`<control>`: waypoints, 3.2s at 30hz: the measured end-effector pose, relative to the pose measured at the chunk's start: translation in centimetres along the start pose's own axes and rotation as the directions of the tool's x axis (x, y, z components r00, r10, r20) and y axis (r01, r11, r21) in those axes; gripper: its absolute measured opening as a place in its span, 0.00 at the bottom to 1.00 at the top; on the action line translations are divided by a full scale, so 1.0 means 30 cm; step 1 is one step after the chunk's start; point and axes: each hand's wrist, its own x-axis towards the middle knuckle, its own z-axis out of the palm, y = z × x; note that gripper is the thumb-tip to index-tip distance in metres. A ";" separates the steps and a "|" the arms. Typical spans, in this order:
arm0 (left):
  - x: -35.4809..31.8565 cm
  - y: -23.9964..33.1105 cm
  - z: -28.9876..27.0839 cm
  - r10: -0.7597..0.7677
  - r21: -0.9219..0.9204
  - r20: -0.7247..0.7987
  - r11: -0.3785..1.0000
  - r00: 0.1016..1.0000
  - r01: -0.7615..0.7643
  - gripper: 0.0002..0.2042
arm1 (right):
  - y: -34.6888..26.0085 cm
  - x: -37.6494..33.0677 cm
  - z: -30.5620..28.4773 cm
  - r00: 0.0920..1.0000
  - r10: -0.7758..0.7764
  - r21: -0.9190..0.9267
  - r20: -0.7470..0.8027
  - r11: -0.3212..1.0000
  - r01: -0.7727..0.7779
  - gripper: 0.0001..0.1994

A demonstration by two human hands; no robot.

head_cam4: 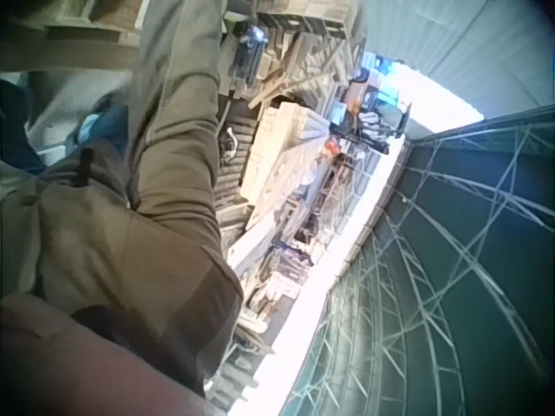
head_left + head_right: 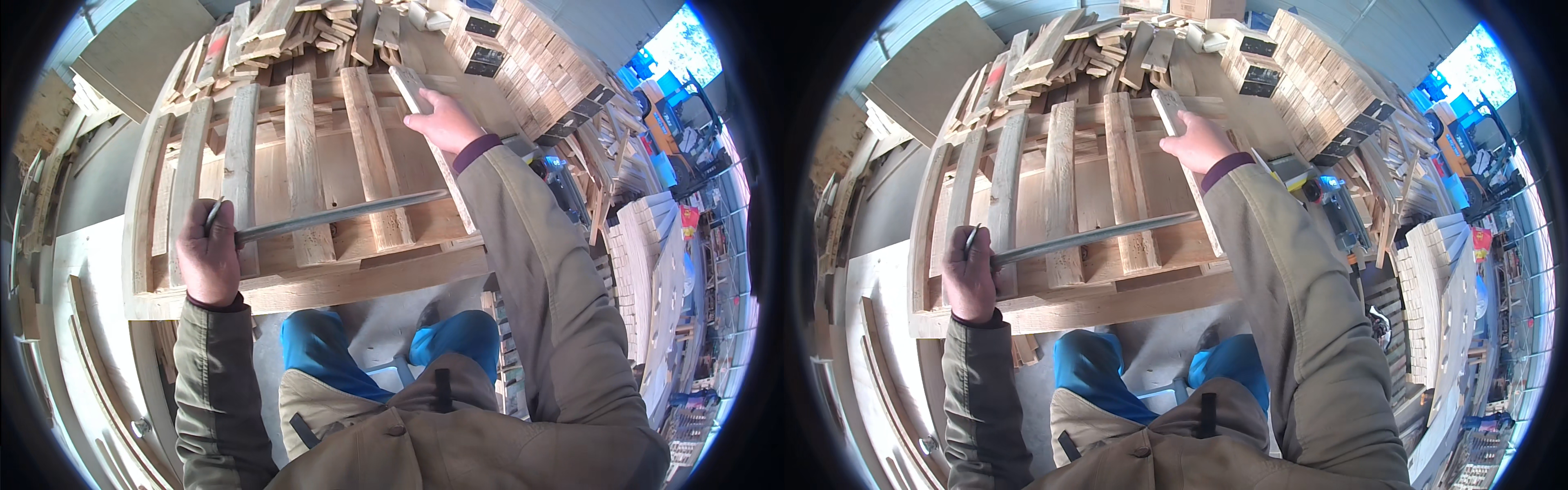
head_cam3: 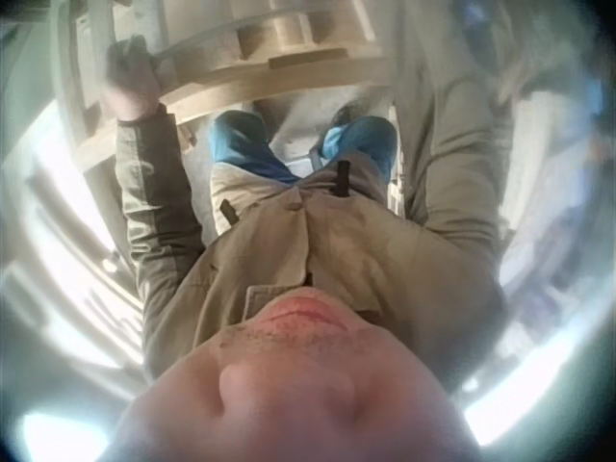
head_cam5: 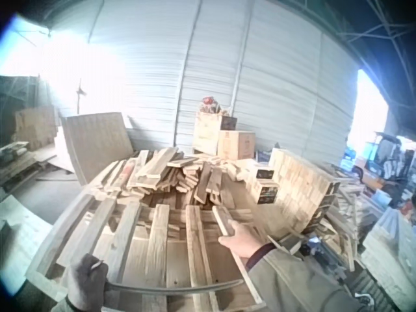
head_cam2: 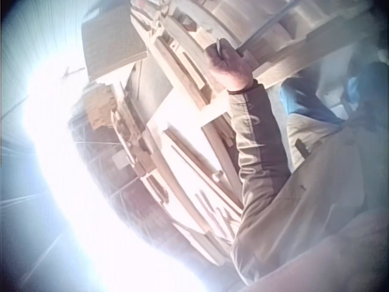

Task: The person sits on a stool and uses a hammer and a metal bar to pry apart the slats of a wooden pallet. They repeatedly insert the bar between the slats and the base, striking the bar with the hammer to loosen and remove the wood pieces.

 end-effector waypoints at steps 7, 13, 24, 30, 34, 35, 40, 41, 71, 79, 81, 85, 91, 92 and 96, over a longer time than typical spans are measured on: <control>0.002 -0.006 0.003 0.056 0.019 -0.014 0.998 0.998 -0.055 0.10 | -0.042 -0.069 -0.107 0.998 0.012 0.201 -0.061 0.980 0.001 0.41; 0.009 -0.023 0.006 0.071 0.029 -0.026 0.997 0.997 -0.070 0.10 | -0.038 -0.263 -0.388 0.970 0.133 0.538 -0.202 0.843 -0.004 0.39; 0.016 -0.044 0.010 0.054 0.057 -0.065 0.997 0.996 -0.051 0.10 | 0.554 -0.498 -0.440 0.957 0.149 0.189 -0.250 0.977 -0.103 0.48; 0.012 -0.041 0.015 -0.005 0.023 -0.088 1.000 0.996 0.007 0.10 | 0.630 -0.491 -0.355 0.960 0.161 0.081 -0.230 0.986 -0.146 0.49; 0.006 -0.030 0.019 0.000 0.061 -0.119 0.998 0.993 0.007 0.09 | 0.573 -0.408 -0.325 0.966 0.068 -0.093 -0.248 0.991 -0.094 0.49; 0.006 -0.027 0.020 -0.002 0.059 -0.119 0.998 0.993 0.009 0.09 | 0.554 -0.381 -0.318 0.964 0.085 -0.092 -0.254 0.989 -0.112 0.49; 0.001 -0.017 0.019 -0.019 0.055 -0.110 0.998 0.994 0.025 0.09 | 0.509 -0.279 -0.302 0.963 0.069 -0.265 -0.260 0.954 -0.140 0.46; 0.002 -0.017 0.020 -0.006 0.067 -0.116 0.998 0.993 0.014 0.09 | 0.527 -0.274 -0.293 0.971 0.050 -0.266 -0.233 0.957 -0.114 0.45; 0.004 -0.027 0.005 0.113 0.061 -0.048 0.992 0.993 -0.110 0.11 | 0.543 -0.836 -0.174 0.927 0.170 0.093 -0.335 0.985 -0.147 0.27; -0.022 -0.040 -0.093 0.127 -0.067 -0.086 0.989 0.988 -0.133 0.09 | 0.450 -1.077 -0.169 0.882 0.257 0.245 -0.396 0.955 -0.168 0.26; -0.035 -0.037 -0.171 0.196 0.020 -0.157 0.980 0.968 -0.196 0.09 | 0.453 -1.140 -0.156 0.870 0.255 0.275 -0.422 0.950 -0.145 0.24; -0.048 -0.011 -0.350 0.122 -0.076 -0.161 0.988 0.979 -0.135 0.10 | 0.489 -1.244 -0.122 0.863 0.287 0.295 -0.415 0.940 -0.171 0.21; -0.035 0.041 -0.533 0.147 0.166 -0.180 0.979 0.973 -0.117 0.10 | 0.510 -1.323 -0.032 0.848 0.334 0.342 -0.413 0.919 -0.195 0.21; -0.032 0.047 -0.543 0.160 0.165 -0.164 0.977 0.974 -0.133 0.10 | 0.507 -1.329 -0.024 0.850 0.336 0.356 -0.406 0.915 -0.192 0.21; -0.026 0.071 -0.543 0.159 0.192 -0.134 0.973 0.978 -0.132 0.10 | 0.488 -1.336 -0.022 0.861 0.329 0.381 -0.388 0.908 -0.176 0.21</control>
